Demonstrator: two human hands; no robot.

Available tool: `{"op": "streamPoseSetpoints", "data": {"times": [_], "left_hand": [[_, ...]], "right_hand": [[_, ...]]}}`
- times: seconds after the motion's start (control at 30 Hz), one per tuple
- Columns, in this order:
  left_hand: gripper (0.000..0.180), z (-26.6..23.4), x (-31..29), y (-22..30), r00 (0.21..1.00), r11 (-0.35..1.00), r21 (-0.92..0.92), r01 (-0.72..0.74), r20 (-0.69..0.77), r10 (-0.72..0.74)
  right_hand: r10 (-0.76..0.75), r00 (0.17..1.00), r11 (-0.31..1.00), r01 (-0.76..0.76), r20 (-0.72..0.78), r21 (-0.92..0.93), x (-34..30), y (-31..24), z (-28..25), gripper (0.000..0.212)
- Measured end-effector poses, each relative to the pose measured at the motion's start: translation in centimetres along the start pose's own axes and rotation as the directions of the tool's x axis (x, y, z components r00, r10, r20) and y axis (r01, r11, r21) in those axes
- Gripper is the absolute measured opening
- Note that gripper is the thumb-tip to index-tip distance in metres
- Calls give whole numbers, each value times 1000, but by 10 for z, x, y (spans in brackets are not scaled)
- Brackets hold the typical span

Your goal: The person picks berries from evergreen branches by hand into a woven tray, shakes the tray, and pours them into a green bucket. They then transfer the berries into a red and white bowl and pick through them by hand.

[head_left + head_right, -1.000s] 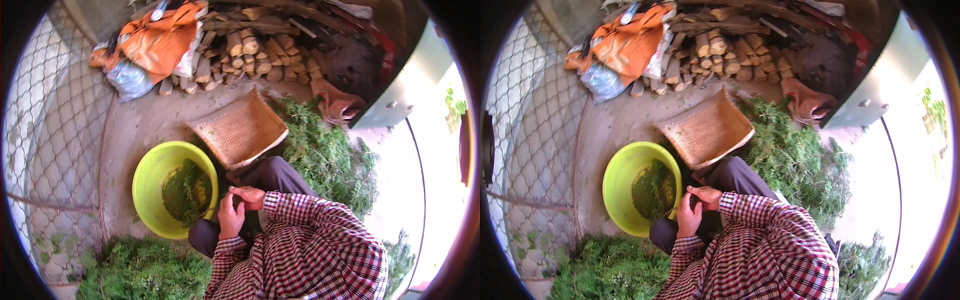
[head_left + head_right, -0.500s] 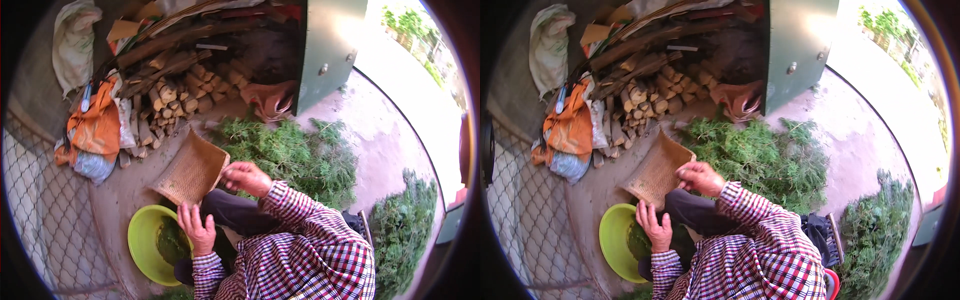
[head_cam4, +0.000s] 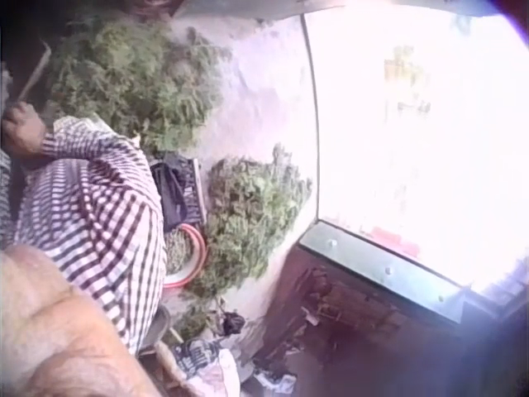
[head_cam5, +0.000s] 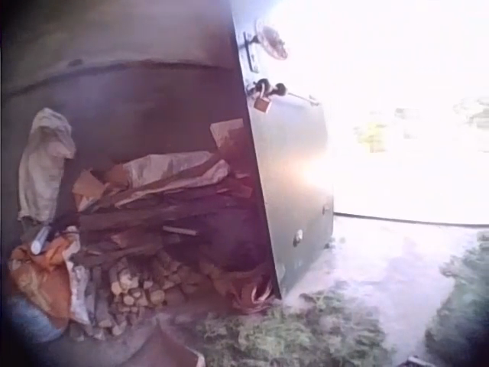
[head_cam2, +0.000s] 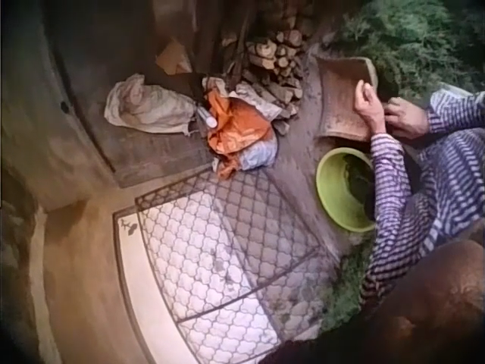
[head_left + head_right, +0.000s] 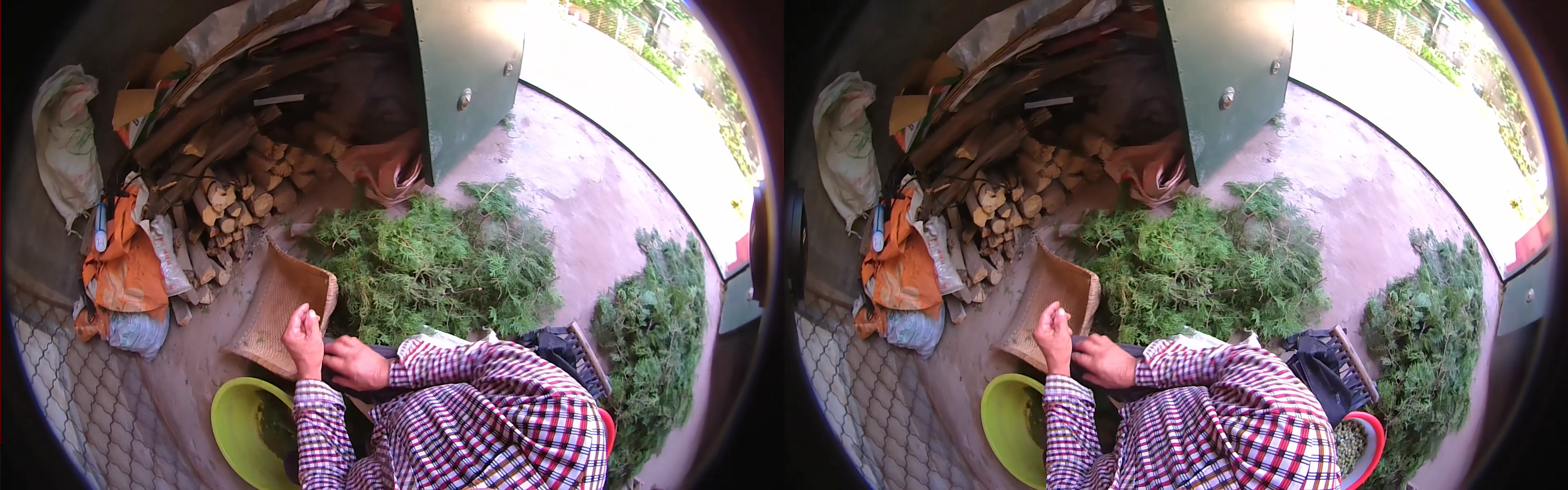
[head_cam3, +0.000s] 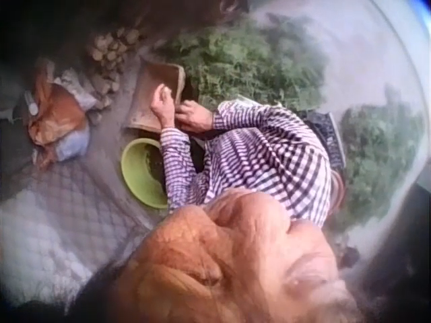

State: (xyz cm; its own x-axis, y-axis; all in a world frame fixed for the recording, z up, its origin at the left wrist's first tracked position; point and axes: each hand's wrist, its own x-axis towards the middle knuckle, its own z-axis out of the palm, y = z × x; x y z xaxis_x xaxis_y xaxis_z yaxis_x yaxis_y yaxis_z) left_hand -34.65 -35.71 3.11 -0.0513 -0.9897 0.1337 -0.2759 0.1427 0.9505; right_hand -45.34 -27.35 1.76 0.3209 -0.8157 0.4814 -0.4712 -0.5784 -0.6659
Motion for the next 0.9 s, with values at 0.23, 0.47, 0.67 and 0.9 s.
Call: {"op": "streamPoseSetpoints", "data": {"times": [0.23,0.47,0.67,0.9], "left_hand": [[15,14,22,-25,925,876,-300,379,163,-344],[14,10,30,-29,867,889,-100,448,290,-404],[13,12,31,-30,861,886,-75,458,283,-422],[12,4,25,-28,866,882,-73,466,239,-438]], "right_hand": [[-48,999,999,49,-12,4,5,12,-1,29],[-37,999,999,37,1,-10,11,14,7,32],[-48,999,999,48,5,-5,12,15,3,33],[-84,996,996,84,-17,2,13,13,8,31]]}}
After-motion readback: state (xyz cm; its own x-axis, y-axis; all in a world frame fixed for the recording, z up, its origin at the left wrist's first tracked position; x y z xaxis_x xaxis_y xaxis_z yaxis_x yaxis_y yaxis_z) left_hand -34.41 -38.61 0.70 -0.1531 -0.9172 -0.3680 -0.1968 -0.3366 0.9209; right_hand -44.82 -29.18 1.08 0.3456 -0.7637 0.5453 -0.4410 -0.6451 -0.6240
